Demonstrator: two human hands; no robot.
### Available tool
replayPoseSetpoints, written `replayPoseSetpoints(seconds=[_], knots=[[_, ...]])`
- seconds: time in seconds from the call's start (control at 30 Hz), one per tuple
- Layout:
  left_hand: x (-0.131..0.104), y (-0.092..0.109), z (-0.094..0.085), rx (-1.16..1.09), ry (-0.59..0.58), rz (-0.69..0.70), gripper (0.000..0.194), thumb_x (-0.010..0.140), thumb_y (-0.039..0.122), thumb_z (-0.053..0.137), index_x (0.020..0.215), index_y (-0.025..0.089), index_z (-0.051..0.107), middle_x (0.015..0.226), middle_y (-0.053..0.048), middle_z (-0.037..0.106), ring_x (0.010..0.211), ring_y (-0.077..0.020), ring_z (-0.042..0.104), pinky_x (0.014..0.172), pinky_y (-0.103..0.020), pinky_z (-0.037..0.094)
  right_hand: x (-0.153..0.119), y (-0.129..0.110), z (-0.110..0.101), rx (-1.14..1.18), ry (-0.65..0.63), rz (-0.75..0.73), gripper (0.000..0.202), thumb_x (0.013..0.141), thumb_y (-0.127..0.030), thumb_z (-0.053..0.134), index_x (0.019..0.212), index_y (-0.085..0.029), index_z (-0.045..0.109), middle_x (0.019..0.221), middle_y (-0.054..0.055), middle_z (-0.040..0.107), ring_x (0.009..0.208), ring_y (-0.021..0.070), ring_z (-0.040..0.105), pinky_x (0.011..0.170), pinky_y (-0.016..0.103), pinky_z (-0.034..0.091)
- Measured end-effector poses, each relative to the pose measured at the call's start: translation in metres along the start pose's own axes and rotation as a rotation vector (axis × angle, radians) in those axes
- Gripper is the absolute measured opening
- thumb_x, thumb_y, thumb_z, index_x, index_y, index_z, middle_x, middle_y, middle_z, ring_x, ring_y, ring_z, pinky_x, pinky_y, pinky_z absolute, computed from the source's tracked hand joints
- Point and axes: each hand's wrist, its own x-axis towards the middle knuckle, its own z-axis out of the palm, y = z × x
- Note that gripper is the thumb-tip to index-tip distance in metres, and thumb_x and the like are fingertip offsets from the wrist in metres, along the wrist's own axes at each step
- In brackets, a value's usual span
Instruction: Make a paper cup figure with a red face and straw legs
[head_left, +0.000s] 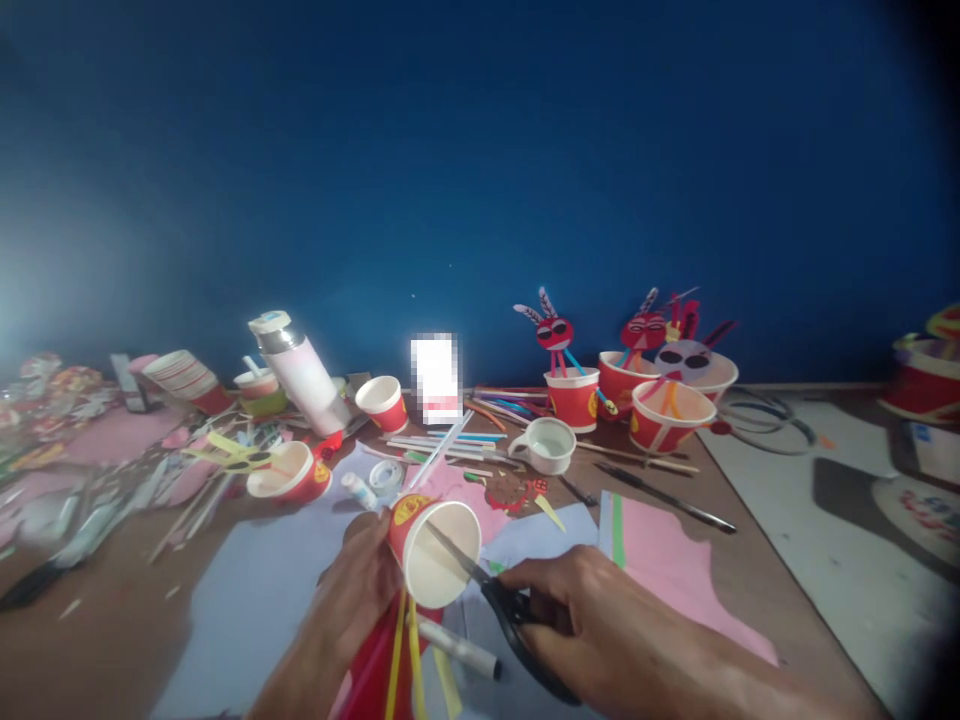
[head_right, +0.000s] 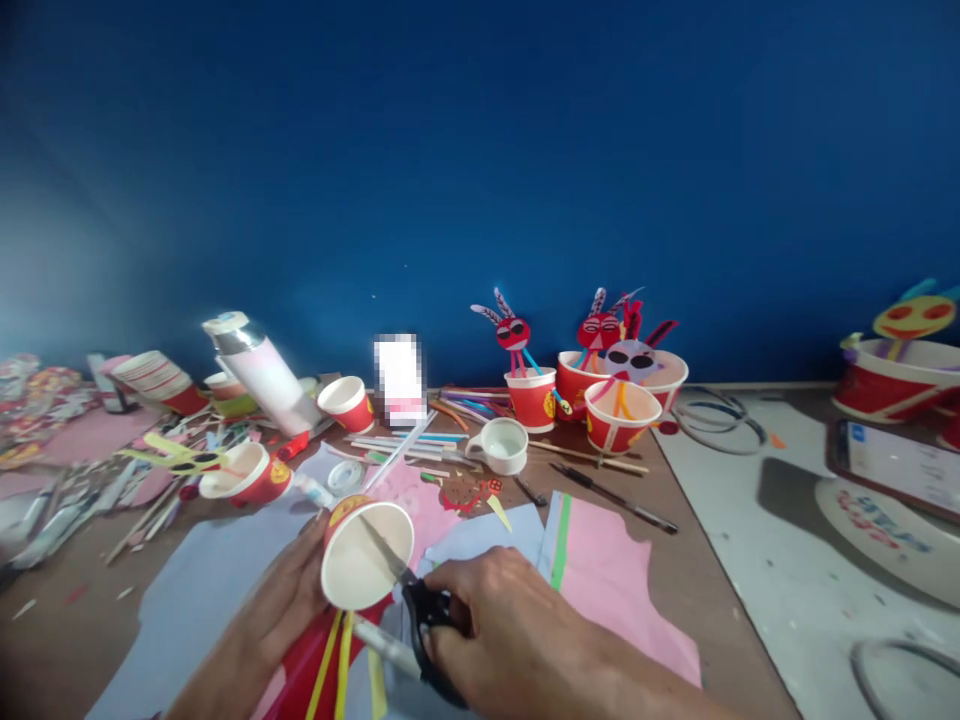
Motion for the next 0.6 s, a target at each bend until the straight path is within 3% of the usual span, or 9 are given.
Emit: replayPoseSetpoints(seconds=[0.17, 0.47, 0.6], knots=[[-0.001, 0.001, 0.002, -0.034, -0.023, 0.014, 0.02, 0.064, 0.021, 0.082, 0.079, 0.015, 0.071, 0.083, -0.003, 0.076, 0.068, -0.017, 0.07, 0.064, -0.021, 0.056, -0.002, -0.001, -0.001, -0.018, -0.003, -0.031, 0.012, 0.066, -0.014, 0.051, 0.068, -0.019, 0.062, 0.052, -0.005, 0.052, 0.045, 0.0065, 0.036, 0.043, 0.017, 0.025], [0.009, -0.006, -0.004, 0.026, -0.055, -0.045, 0.029, 0.068, 0.03, 0.079, 0.09, 0.014, 0.071, 0.087, -0.007, 0.075, 0.073, -0.02, 0.069, 0.069, -0.028, 0.058, -0.004, 0.004, -0.005, -0.102, 0.022, -0.094, 0.021, 0.067, -0.016, 0.051, 0.077, -0.017, 0.07, 0.063, 0.002, 0.066, 0.049, 0.0094, 0.047, 0.046, 0.018, 0.031], [0.003, -0.001, 0.004, 0.138, 0.005, 0.046, 0.027, 0.063, 0.032, 0.082, 0.081, 0.015, 0.071, 0.083, -0.007, 0.074, 0.073, -0.0223, 0.069, 0.065, -0.027, 0.058, -0.003, 0.003, -0.006, -0.106, 0.001, -0.084, 0.02, 0.068, -0.017, 0.052, 0.076, -0.016, 0.069, 0.064, 0.002, 0.067, 0.051, 0.0101, 0.049, 0.048, 0.018, 0.032]])
